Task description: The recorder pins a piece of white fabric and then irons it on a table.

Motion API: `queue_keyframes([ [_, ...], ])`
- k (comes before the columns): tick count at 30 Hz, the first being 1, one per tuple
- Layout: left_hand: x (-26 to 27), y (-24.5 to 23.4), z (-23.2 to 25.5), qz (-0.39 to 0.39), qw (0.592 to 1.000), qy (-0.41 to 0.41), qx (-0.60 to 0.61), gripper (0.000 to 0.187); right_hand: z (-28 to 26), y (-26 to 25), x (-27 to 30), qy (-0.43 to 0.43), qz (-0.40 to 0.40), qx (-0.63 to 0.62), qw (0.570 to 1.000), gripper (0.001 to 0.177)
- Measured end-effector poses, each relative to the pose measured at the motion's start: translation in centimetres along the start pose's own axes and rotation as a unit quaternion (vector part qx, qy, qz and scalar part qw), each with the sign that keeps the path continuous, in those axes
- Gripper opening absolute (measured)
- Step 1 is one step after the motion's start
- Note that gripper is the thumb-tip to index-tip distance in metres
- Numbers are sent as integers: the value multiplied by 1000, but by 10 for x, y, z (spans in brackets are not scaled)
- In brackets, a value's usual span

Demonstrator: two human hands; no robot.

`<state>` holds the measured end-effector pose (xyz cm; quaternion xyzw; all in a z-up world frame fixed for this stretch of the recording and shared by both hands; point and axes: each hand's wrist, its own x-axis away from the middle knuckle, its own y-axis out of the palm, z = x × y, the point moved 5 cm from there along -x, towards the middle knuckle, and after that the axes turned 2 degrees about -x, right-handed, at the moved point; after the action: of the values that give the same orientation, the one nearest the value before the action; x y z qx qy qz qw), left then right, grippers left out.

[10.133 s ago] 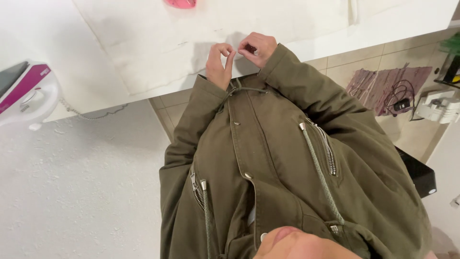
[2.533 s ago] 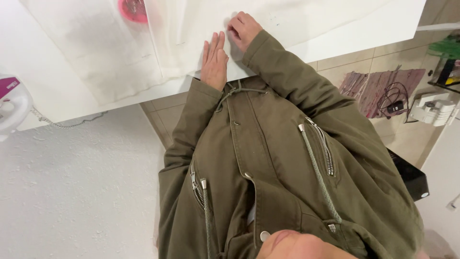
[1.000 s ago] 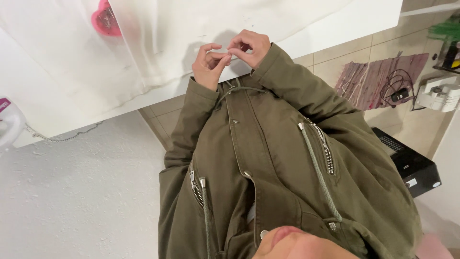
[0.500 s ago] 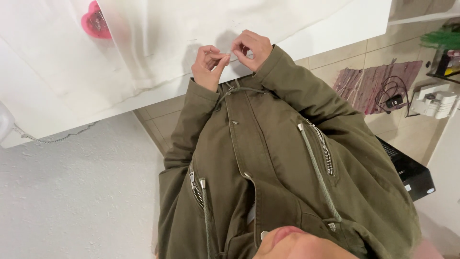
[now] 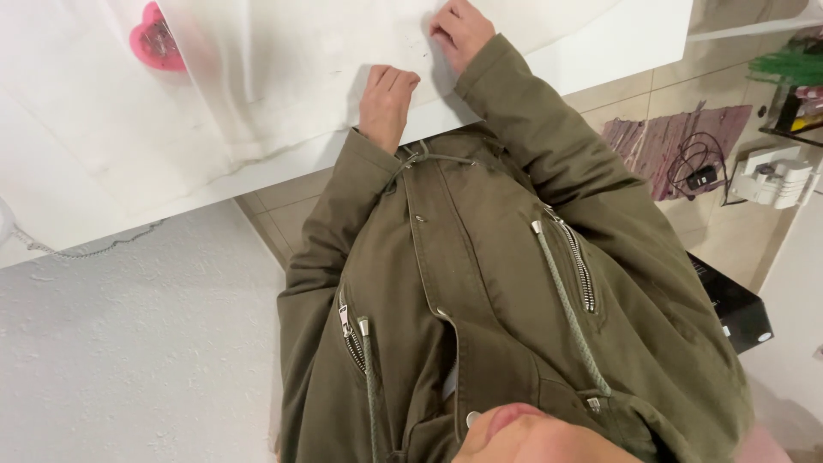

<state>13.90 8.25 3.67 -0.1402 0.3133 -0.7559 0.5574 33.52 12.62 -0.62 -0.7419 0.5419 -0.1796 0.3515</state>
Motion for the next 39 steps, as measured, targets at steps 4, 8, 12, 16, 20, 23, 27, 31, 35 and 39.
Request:
queue_keyframes([
  [4, -6, 13, -1, -15, 997, 58, -54, 8, -8, 4, -2, 39, -8, -53, 998, 14],
  [8, 1, 28, -14, -36, 992, 81, -95, 8, -5, 6, -1, 42, 0, -44, 998, 15],
  [12, 3, 26, -14, -38, 992, 69, -102, 6, -5, 8, -1, 37, 16, -46, 998, 17],
  [16, 2, 27, -12, -49, 992, 73, -93, 3, -3, 12, -1, 18, 12, -11, 1000, 17],
  [20, 2, 26, -13, -52, 993, 66, -82, 5, -23, 5, -3, -14, 8, 15, 1000, 19],
  [23, 5, 30, -15, -53, 992, 73, -92, 5, -20, 8, -3, -1, 13, 16, 1000, 19],
  [27, 2, 27, -13, -49, 994, 53, -75, 3, -7, 12, 1, 1, 20, -8, 1000, 20],
  [31, 1, 25, -9, -50, 994, 60, -77, 3, -7, 9, 0, 24, 15, -63, 998, 19],
  [35, 5, 26, -12, -37, 997, 38, -52, 13, -4, 12, 0, 6, 25, -69, 997, 18],
  [39, 7, 19, -14, -36, 999, -1, -29, 5, 9, 17, 5, 17, 40, -66, 997, 17],
])
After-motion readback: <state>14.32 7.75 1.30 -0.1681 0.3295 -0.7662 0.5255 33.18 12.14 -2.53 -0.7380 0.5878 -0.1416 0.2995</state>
